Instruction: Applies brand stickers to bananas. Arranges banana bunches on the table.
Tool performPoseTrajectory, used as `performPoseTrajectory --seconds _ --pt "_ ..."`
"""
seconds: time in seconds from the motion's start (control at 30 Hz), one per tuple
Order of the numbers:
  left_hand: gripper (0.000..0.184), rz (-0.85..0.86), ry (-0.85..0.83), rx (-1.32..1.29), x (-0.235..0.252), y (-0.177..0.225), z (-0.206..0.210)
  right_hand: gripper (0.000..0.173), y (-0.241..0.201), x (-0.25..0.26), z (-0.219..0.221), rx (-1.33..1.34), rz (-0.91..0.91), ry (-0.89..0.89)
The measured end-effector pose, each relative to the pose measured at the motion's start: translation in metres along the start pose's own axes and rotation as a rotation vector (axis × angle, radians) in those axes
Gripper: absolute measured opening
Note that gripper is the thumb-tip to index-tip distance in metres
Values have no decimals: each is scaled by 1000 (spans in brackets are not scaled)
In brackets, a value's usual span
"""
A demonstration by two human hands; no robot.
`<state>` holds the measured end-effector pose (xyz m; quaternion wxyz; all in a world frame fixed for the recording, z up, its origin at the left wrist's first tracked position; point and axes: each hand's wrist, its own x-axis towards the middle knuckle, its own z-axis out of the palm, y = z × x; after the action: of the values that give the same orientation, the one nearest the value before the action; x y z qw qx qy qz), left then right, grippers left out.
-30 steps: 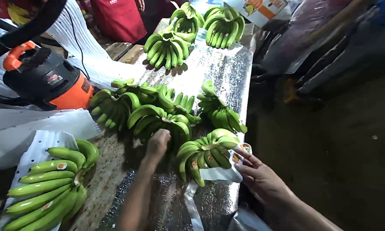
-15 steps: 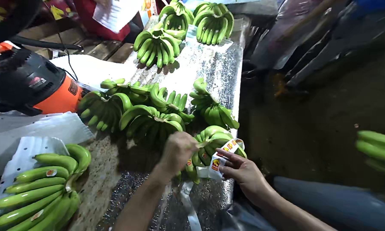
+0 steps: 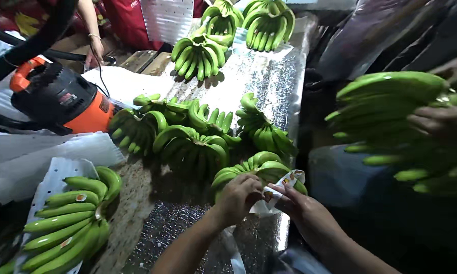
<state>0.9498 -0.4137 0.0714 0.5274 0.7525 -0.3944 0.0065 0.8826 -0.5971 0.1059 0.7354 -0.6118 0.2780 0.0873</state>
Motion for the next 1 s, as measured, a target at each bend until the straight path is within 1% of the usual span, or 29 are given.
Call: performPoseTrajectory --seconds 0.03,0.07,0.17,0.23,0.27,0.33,0.37,0.4,0.43,0.47,0.5,0.53,0.57,0.6,0.63,0.67,0.73,0.77,0.8,0.87,0.9,0.97,1.0 --pt "21 -19 -11 29 0 0 -1 46 0 -2 3 -57 -37 -28" --pt "21 -11 -13 74 -1 0 0 47 0 -5 6 -117 -84 -61" --pt "13 64 65 224 -3 0 4 51 7 -7 7 -298 -284 -199" --pt "15 83 92 286 -5 2 6 55 10 -4 4 -348 -341 -258" --pt "16 100 99 306 -6 2 7 57 11 -4 4 -325 -327 -263" --pt "16 159 106 288 -9 0 9 58 10 -4 4 -204 -233 -236" --pt "16 177 92 234 -10 0 7 57 9 -3 5 -135 -174 -180" --pt "17 166 78 160 -10 -1 2 52 7 0 7 -62 -127 -92" --pt "18 112 81 89 -8 -1 -7 42 4 4 7 13 -88 -1" --pt "17 15 101 72 -5 -3 -23 29 1 9 4 96 -56 75" --pt "16 -119 115 131 -2 -10 -44 18 -1 14 -1 177 -26 118" --pt "18 -275 99 260 3 -22 -68 19 -3 17 -6 235 -4 140" --pt "21 -414 50 420 6 -40 -92 26 -5 19 -11 264 18 137" --pt "23 -522 -12 571 8 -62 -113 35 -8 18 -15 271 35 112" --pt "24 -594 -74 708 9 -83 -129 42 -10 18 -18 263 50 85" --pt "24 -635 -129 836 10 -102 -141 44 -12 17 -21 240 59 61" --pt "27 -640 -208 1035 11 -127 -153 41 -14 17 -26 172 49 21" --pt "26 -596 -195 1097 10 -135 -154 35 -15 17 -29 137 31 4" --pt "23 -552 -139 1139 9 -140 -154 29 -16 17 -32 104 6 -6" --pt "20 -549 17 1195 9 -143 -152 23 -21 16 -41 58 -72 1" --pt "22 -619 51 1213 12 -138 -150 21 -24 14 -47 47 -104 8" --pt "30 -851 29 1191 27 -113 -143 20 -32 11 -63 33 -130 9" --pt "29 -902 49 1150 38 -96 -139 21 -36 10 -71 29 -142 6"
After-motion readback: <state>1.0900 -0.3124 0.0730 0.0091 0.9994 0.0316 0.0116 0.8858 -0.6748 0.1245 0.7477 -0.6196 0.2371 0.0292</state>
